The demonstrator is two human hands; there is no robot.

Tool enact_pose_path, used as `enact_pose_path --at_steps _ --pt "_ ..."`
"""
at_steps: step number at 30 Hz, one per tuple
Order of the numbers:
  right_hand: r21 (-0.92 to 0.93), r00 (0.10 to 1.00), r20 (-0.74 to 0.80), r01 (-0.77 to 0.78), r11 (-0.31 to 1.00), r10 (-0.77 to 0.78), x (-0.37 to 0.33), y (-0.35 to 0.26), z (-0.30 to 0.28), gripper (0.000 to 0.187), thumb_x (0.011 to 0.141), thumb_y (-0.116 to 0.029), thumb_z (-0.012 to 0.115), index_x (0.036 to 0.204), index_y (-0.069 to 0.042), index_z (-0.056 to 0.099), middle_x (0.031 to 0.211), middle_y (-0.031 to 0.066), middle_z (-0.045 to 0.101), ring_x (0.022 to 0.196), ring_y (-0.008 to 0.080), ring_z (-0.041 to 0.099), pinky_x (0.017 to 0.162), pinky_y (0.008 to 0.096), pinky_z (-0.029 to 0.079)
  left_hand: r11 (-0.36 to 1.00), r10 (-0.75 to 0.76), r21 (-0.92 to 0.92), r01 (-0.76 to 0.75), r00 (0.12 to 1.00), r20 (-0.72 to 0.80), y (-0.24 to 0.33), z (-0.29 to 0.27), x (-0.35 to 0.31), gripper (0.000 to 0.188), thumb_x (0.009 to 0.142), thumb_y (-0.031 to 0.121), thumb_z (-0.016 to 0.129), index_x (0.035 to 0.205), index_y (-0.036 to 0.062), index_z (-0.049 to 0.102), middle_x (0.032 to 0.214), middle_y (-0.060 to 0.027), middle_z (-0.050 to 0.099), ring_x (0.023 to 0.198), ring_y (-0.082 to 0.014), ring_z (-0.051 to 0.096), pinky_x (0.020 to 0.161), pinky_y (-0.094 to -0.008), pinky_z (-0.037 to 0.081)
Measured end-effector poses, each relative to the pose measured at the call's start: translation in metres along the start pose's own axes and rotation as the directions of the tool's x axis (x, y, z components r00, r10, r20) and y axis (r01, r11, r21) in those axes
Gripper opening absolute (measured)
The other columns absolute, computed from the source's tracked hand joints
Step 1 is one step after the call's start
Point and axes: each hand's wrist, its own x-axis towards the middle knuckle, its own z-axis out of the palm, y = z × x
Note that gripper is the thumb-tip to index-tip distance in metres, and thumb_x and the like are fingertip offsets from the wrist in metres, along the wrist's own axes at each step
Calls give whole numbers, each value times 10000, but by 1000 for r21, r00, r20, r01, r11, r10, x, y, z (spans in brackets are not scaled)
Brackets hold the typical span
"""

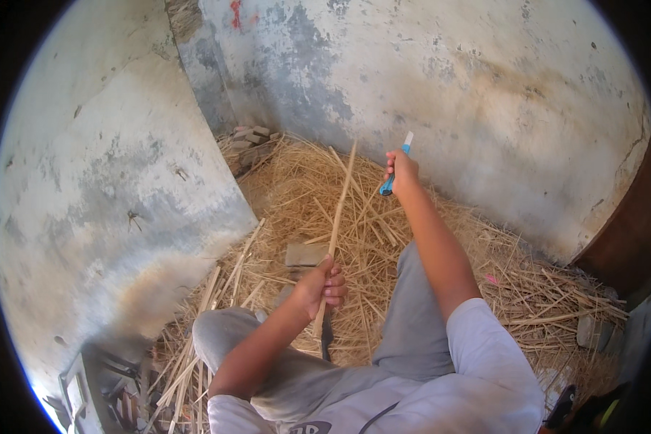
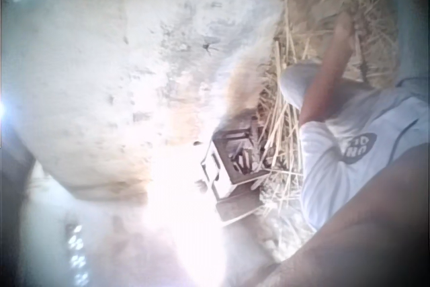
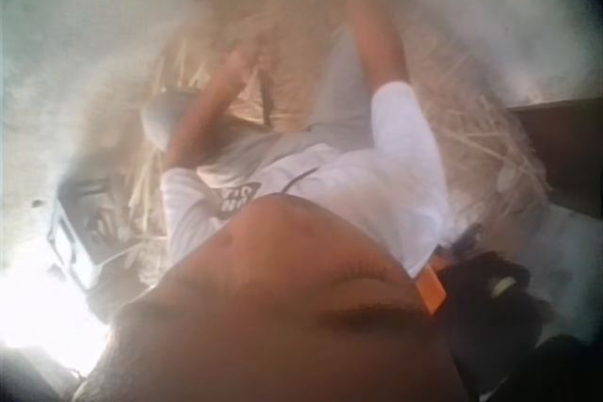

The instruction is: The person sits on a straw-covered floor and uses a knife to shave and smooth thin wooden sticks. They hold the sticks with one hand and scrape the blade along the length to remove bark and smooth the surface, occasionally rotating the sticks to work on different sides.

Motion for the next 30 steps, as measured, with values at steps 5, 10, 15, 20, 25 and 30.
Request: enact_pose_path --at_steps 5,10,15,20,25,30 --pt "-517 903 248 429 741 -350 -11 10 3 454 1043 -392 407 908 -2 597 723 112 577 550 235 536 533 418 448 996 87 4 -87 994 -68 11 0 -11 388 1096 426 315 825 155 376 601 47 298 478 -77 277 416 -225 236" --pt "-582 565 748 810 64 -348 -73 46 20 458 1080 -415 344 995 -4 529 723 195 587 624 344 593 602 487 452 983 182 47 -178 976 -119 18 5 -29 375 1092 426 347 831 159 384 596 40 315 449 -74 268 405 -232 229" --pt "-427 432 897 901 75 -88 -104 58 14 404 1075 -398 373 946 -32 486 653 175 566 562 345 579 557 478 443 933 304 250 -260 939 -159 22 10 -44 377 1084 446 370 829 168 374 601 38 304 454 -77 258 412 -240 213" --pt "-313 307 945 949 -40 -112 -109 61 8 411 1066 -395 405 941 -18 510 590 156 554 501 352 562 509 473 445 910 312 345 -231 928 -201 25 9 -53 381 1088 427 361 831 146 378 588 24 305 444 -96 267 412 -269 222" --pt "-295 285 948 954 -52 -141 -96 50 3 456 1051 -417 433 902 2 533 616 197 587 561 391 619 530 495 479 878 308 446 -172 917 -253 18 16 -57 416 1077 453 384 805 138 374 567 16 281 425 -107 268 396 -283 214" --pt "-276 246 955 942 -191 -166 -75 61 -4 433 1051 -414 444 934 -12 556 550 136 556 466 305 574 462 423 460 811 391 557 -177 873 -292 6 15 -49 403 1075 443 392 821 130 391 564 4 295 419 -115 277 394 -293 219"
